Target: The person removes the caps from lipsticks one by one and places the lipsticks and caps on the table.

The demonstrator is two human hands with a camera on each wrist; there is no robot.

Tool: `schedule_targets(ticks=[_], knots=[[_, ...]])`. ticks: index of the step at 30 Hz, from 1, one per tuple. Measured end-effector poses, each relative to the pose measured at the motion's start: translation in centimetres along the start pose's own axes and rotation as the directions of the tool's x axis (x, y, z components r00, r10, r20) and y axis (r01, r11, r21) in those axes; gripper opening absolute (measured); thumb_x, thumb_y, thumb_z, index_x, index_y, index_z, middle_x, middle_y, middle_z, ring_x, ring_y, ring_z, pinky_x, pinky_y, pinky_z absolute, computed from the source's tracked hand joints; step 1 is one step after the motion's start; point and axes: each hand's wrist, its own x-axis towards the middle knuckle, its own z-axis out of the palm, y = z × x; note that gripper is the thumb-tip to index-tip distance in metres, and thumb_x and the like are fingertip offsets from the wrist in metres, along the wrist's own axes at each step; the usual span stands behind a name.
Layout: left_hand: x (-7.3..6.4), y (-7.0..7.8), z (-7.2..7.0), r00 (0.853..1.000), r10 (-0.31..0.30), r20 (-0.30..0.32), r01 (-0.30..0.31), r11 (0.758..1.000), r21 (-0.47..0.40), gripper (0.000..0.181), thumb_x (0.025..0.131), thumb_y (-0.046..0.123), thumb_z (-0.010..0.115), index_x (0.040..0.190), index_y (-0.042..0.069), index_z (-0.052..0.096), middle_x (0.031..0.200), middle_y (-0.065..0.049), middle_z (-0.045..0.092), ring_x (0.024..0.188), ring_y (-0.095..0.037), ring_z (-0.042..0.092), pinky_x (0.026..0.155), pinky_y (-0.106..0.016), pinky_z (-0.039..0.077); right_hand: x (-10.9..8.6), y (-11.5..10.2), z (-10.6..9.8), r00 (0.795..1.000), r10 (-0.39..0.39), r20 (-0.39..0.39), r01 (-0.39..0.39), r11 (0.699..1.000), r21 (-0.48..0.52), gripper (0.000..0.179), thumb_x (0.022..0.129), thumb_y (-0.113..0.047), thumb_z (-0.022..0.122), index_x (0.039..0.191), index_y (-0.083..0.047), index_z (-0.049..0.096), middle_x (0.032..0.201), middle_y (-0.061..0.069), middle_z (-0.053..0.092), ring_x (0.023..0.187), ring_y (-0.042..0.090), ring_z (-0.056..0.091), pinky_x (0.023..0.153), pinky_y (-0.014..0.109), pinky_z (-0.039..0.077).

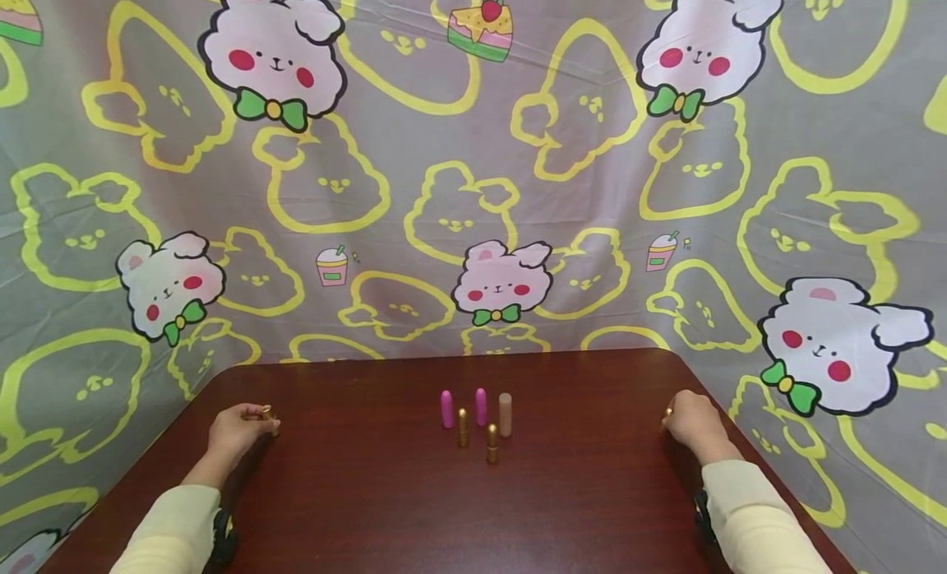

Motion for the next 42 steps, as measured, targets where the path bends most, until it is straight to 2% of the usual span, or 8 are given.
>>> schedule_targets(ticks=[12, 18, 21, 25, 28, 32, 36, 42], knots=[[-0.1, -0.2, -0.3, 1.0, 0.015, 0.009, -0.015, 1.0, 0.007, 0.031, 0.078, 0.009, 0.079, 0.094, -0.012, 0.063, 0.087, -0.021, 0.065, 0.081, -0.034, 0.057, 0.064, -0.035, 0.042, -0.1, -0.2, -0.2, 1.0, 0.018, 0.014, -0.018, 1.0, 0.005, 0.013, 0.079, -0.005, 0.073, 0.071, 0.0, 0.064, 0.065, 0.006, 0.056, 0.062, 0.023, 0.05, 0.056, 0.038, 0.042], [-0.1, 0.0, -0.4, 1.0, 0.006, 0.009, -0.006, 1.0, 0.005, 0.033, 0.08, 0.01, 0.078, 0.098, -0.014, 0.064, 0.092, -0.026, 0.065, 0.084, -0.037, 0.058, 0.072, -0.045, 0.047, -0.1, -0.5, -0.8, 0.999, 0.048, 0.022, -0.049, 0.999, 0.021, 0.013, 0.08, -0.005, 0.071, 0.073, 0.003, 0.064, 0.067, 0.008, 0.057, 0.063, 0.024, 0.05, 0.055, 0.037, 0.043], [-0.1, 0.0, -0.4, 1.0, -0.007, 0.009, 0.007, 1.0, 0.001, 0.035, 0.08, 0.01, 0.078, 0.1, -0.015, 0.064, 0.096, -0.028, 0.064, 0.087, -0.04, 0.058, 0.076, -0.05, 0.047, -0.1, -0.9, -1.2, 0.999, 0.051, 0.009, -0.051, 0.998, 0.028, 0.02, 0.081, -0.007, 0.071, 0.084, 0.011, 0.063, 0.075, 0.02, 0.06, 0.068, 0.033, 0.055, 0.058, 0.042, 0.047], [-0.2, 0.1, -0.4, 1.0, -0.021, 0.003, 0.021, 1.0, -0.003, 0.037, 0.079, 0.01, 0.079, 0.101, -0.016, 0.064, 0.097, -0.029, 0.064, 0.089, -0.04, 0.058, 0.077, -0.05, 0.047, -0.2, -2.0, -1.7, 0.999, 0.036, -0.016, -0.035, 0.999, 0.024, 0.044, 0.086, -0.012, 0.071, 0.107, 0.023, 0.055, 0.097, 0.037, 0.06, 0.088, 0.05, 0.057, 0.069, 0.053, 0.05], [-0.2, 0.1, -0.5, 1.0, -0.024, -0.002, 0.024, 1.0, -0.003, 0.035, 0.078, 0.01, 0.079, 0.099, -0.015, 0.065, 0.094, -0.028, 0.065, 0.085, -0.039, 0.059, 0.071, -0.045, 0.048, -0.3, -3.1, -1.8, 1.0, 0.019, -0.02, -0.018, 0.999, 0.04, 0.05, 0.089, -0.013, 0.069, 0.116, 0.024, 0.05, 0.092, 0.032, 0.064, 0.08, 0.043, 0.063, 0.069, 0.053, 0.051], [-0.3, 0.1, -0.6, 1.0, -0.019, -0.012, 0.019, 1.0, 0.0, 0.033, 0.077, 0.01, 0.08, 0.096, -0.014, 0.067, 0.091, -0.025, 0.067, 0.081, -0.036, 0.06, 0.062, -0.036, 0.048, -0.3, -4.7, -1.4, 0.999, -0.012, -0.04, 0.015, 0.998, 0.068, 0.05, 0.089, -0.014, 0.07, 0.119, 0.021, 0.051, 0.09, 0.028, 0.065, 0.066, 0.028, 0.063, 0.062, 0.046, 0.052], [-0.3, 0.1, -0.6, 1.0, -0.01, -0.02, 0.01, 1.0, 0.013, 0.034, 0.077, 0.011, 0.081, 0.095, -0.014, 0.068, 0.091, -0.025, 0.068, 0.082, -0.036, 0.06, 0.061, -0.035, 0.047, -0.3, -6.2, -0.7, 0.995, -0.065, -0.075, 0.071, 0.995, 0.076, 0.047, 0.088, -0.015, 0.071, 0.117, 0.018, 0.055, 0.104, 0.033, 0.062, 0.081, 0.037, 0.063, 0.065, 0.047, 0.052], [-0.1, 0.1, -0.5, 1.0, -0.006, -0.019, 0.007, 0.999, 0.034, 0.034, 0.076, 0.014, 0.082, 0.094, -0.012, 0.069, 0.088, -0.022, 0.069, 0.083, -0.037, 0.058, 0.067, -0.04, 0.044, -0.4, -8.8, 0.2, 0.99, -0.115, -0.076, 0.125, 0.983, 0.137, 0.041, 0.088, -0.015, 0.071, 0.116, 0.014, 0.059, 0.105, 0.029, 0.064, 0.087, 0.038, 0.065, 0.068, 0.047, 0.054]])
